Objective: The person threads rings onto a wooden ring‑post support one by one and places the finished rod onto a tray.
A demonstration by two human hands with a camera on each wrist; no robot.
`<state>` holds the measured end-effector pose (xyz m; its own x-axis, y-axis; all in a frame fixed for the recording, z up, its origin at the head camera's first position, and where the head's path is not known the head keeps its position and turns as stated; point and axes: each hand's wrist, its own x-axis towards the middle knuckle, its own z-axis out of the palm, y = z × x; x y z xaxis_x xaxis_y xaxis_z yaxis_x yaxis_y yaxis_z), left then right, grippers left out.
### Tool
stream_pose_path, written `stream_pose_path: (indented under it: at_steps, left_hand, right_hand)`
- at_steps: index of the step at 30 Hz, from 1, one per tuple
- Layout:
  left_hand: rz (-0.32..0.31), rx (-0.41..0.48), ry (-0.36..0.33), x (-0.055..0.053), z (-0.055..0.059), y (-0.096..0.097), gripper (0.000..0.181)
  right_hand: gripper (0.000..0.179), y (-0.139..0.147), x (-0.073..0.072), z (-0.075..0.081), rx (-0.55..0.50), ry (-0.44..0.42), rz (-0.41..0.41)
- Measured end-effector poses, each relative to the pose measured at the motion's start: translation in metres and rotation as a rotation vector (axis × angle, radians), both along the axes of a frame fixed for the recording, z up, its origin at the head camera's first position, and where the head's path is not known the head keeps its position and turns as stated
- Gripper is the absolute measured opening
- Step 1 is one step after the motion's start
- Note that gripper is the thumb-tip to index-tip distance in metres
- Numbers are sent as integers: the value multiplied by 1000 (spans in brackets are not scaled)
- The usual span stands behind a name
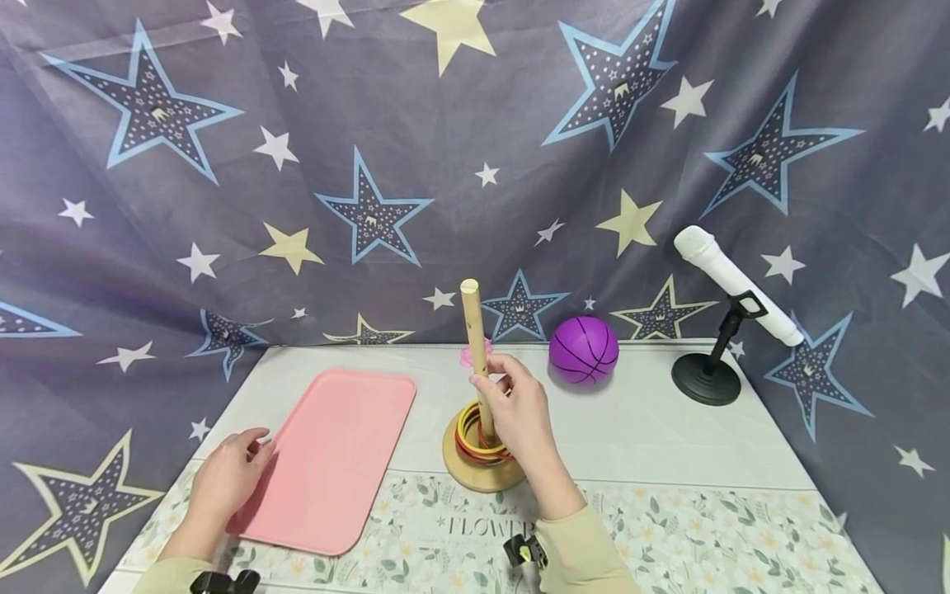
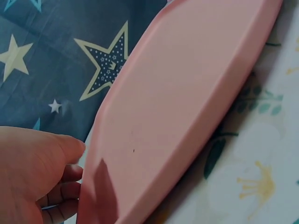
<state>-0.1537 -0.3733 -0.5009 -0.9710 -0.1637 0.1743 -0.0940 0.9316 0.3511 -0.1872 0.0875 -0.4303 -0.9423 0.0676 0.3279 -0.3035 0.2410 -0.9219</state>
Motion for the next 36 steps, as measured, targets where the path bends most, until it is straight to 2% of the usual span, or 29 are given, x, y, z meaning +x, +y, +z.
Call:
stream_pose_path:
  at_steps: [7, 22, 36]
  left_hand:
    - [11, 9, -55, 0, -5, -4, 33]
    - [-15, 74, -35, 3, -11, 3, 26]
    - [13, 183, -34, 5, -18, 6, 23]
  right_hand:
    - [12, 1, -1, -1, 9, 10, 0]
    - [11, 1, -2, -2, -20, 4, 6]
    - [18, 1, 0, 1, 29, 10, 17]
